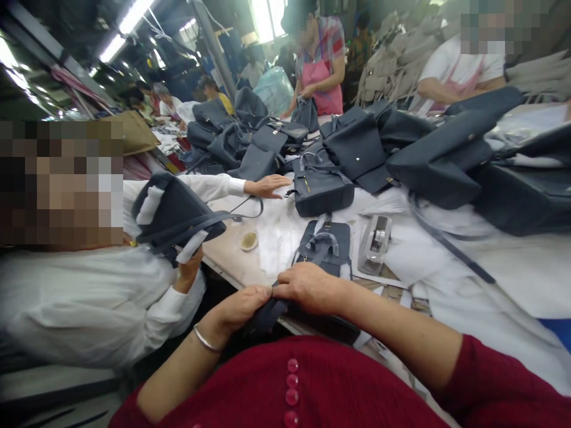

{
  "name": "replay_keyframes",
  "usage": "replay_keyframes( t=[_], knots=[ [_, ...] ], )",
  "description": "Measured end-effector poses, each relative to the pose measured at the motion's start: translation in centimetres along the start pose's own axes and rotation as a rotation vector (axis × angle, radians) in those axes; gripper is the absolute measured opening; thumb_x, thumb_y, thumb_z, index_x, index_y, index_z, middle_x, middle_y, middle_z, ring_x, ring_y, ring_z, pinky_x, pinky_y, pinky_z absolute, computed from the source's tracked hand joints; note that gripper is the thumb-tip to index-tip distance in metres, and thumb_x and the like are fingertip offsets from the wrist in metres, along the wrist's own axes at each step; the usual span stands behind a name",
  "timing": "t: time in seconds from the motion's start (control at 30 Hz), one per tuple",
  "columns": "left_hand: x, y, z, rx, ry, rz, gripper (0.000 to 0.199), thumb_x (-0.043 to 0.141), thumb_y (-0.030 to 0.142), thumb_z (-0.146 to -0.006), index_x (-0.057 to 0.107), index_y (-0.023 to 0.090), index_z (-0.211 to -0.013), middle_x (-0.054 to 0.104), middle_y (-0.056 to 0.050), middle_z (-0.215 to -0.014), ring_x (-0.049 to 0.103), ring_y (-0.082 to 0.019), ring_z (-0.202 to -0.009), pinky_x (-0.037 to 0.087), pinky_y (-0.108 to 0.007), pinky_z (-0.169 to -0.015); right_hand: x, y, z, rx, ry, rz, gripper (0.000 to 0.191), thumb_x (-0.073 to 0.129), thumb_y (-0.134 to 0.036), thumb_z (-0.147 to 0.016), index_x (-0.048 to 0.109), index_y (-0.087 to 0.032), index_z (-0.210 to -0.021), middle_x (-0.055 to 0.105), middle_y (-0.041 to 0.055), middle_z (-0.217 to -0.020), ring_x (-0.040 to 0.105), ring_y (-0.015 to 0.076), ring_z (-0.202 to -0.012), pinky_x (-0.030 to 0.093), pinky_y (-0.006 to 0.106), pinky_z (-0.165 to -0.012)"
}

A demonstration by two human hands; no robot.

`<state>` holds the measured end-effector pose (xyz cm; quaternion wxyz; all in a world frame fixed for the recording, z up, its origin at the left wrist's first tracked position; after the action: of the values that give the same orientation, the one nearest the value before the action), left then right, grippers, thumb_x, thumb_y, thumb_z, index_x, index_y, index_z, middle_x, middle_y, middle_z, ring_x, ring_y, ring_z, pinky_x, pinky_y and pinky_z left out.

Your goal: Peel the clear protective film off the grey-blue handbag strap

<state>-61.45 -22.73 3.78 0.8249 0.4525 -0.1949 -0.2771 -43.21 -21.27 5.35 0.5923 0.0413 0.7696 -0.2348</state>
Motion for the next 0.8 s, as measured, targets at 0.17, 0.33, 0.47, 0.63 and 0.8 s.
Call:
replay_keyframes(
  t=[0.17,0.33,0.47,0.63,0.8],
  knots=[
    [0.8,-2.0,-0.3,-0.062,-0.043,0.42,0.047,0.071,0.055,-0.08,0.066,0.009,-0.088,0.054,0.0,-0.06,0.052,-0.01,-0.053,0.044,-0.022,-0.055,-0.5,0.5,1.7,0.049,0.118,0.0,0.043,0.051,-0.016,-0.09,0.053,-0.016,-0.133,0.065,0.0138,-0.126,0.063,0.0244,-0.1,0.046,0.037,-0.081],
    [0.8,-1.9,-0.9,-0.061,0.127,0.618,0.033,0.083,0.035,-0.073,0.06,0.013,-0.083,0.062,-0.002,-0.074,0.061,-0.012,-0.071,0.051,-0.025,-0.072,-0.4,0.4,2.6,0.147,0.233,0.047,0.053,0.05,-0.012,-0.087,0.048,-0.012,-0.141,0.05,0.0183,-0.146,0.056,0.0307,-0.119,0.046,0.045,-0.093],
    [2.0,-0.7,-1.3,0.07,0.112,0.568,0.036,0.083,0.032,-0.073,0.063,0.011,-0.093,0.069,-0.008,-0.089,0.066,-0.014,-0.076,0.049,-0.024,-0.071,0.0,0.5,2.0,0.17,0.223,0.032,0.056,0.052,-0.015,-0.087,0.046,-0.007,-0.143,0.047,0.0206,-0.149,0.051,0.0327,-0.126,0.044,0.047,-0.097],
    [3.4,0.1,-1.4,0.082,0.057,0.428,0.035,0.076,0.038,-0.079,0.06,0.013,-0.096,0.07,-0.006,-0.087,0.067,-0.014,-0.066,0.049,-0.026,-0.067,0.1,1.4,1.1,0.206,0.167,0.009,0.061,0.057,-0.023,-0.088,0.044,-0.007,-0.146,0.045,0.0224,-0.149,0.048,0.0339,-0.129,0.041,0.051,-0.1],
    [2.7,0.0,-1.1,0.191,0.289,0.22,0.026,0.069,0.036,-0.086,0.053,0.016,-0.084,0.064,0.002,-0.064,0.056,-0.009,-0.057,0.043,-0.021,-0.062,-0.2,1.2,3.0,0.369,0.438,-0.013,0.051,0.049,-0.009,-0.086,0.055,-0.012,-0.136,0.049,0.021,-0.146,0.045,0.0331,-0.133,0.037,0.052,-0.104]
  ],
)
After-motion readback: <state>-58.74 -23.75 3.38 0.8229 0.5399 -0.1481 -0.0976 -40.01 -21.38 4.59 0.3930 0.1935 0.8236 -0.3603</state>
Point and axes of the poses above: each hand's wrist, its own z-axis away from the middle knuckle, its own x-axis out of the palm, y = z × x, the point moved 3 cm from there along -z, towards the middle knuckle
